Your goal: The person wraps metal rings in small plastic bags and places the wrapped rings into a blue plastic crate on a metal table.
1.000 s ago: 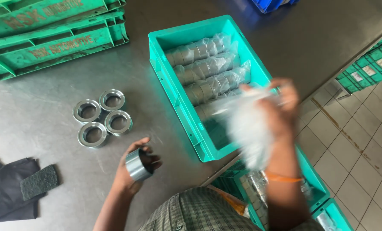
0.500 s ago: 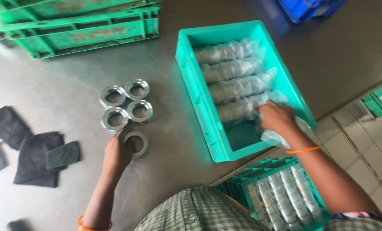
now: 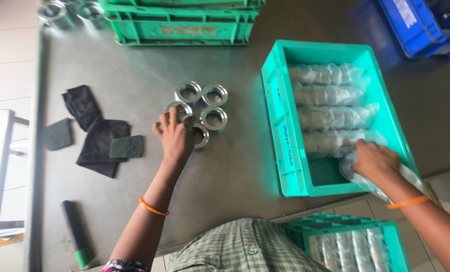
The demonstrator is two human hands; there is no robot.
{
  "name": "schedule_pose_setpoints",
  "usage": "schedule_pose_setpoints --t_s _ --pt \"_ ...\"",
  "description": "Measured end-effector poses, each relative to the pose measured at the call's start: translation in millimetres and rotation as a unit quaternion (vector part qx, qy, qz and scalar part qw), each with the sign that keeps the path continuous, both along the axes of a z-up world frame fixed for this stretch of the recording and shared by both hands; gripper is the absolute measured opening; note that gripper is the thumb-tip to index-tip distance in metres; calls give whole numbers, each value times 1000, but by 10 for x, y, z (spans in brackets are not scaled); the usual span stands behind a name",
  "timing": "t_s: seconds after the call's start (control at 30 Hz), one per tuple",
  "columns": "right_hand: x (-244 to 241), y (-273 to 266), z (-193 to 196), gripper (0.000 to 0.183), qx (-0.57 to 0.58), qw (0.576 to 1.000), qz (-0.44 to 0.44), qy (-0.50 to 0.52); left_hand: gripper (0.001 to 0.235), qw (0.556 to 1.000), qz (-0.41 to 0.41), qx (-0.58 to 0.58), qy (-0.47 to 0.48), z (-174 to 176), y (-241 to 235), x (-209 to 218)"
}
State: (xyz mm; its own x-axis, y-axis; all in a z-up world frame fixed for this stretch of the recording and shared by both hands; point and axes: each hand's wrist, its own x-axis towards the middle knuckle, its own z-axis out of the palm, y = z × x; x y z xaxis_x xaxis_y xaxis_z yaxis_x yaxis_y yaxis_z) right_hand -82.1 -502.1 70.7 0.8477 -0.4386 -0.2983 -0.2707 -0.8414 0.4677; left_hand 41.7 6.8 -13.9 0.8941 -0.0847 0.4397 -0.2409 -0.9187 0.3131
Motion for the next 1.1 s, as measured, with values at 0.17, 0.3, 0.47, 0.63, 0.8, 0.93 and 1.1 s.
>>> schedule_pose_setpoints --t_s 0.17,0.3,0.47,0.63,0.8,0.93,1.1 --pt "-154 655 1009 63 115 976 -118 -139 32 974 -49 -222 15 428 -33 -172" --pt "-404 1027 946 68 531 732 26 -426 45 690 -283 -601 288 852 -615 -602" --pt "-213 2518 666 56 723 611 106 -306 71 394 -335 -759 395 880 -807 -983" --pt "-149 2659 157 53 855 503 42 -122 76 394 -370 -741 399 918 -345 -918" --pt "-127 2676 84 62 901 433 8 -19 83 257 -317 -778 478 845 -407 -986" --pt "-121 2733 133 71 882 467 51 -47 85 212 -272 -814 468 780 -493 -977" --pt "-89 2749 274 75 816 554 69 -152 80 155 -293 -812 481 397 -573 -919"
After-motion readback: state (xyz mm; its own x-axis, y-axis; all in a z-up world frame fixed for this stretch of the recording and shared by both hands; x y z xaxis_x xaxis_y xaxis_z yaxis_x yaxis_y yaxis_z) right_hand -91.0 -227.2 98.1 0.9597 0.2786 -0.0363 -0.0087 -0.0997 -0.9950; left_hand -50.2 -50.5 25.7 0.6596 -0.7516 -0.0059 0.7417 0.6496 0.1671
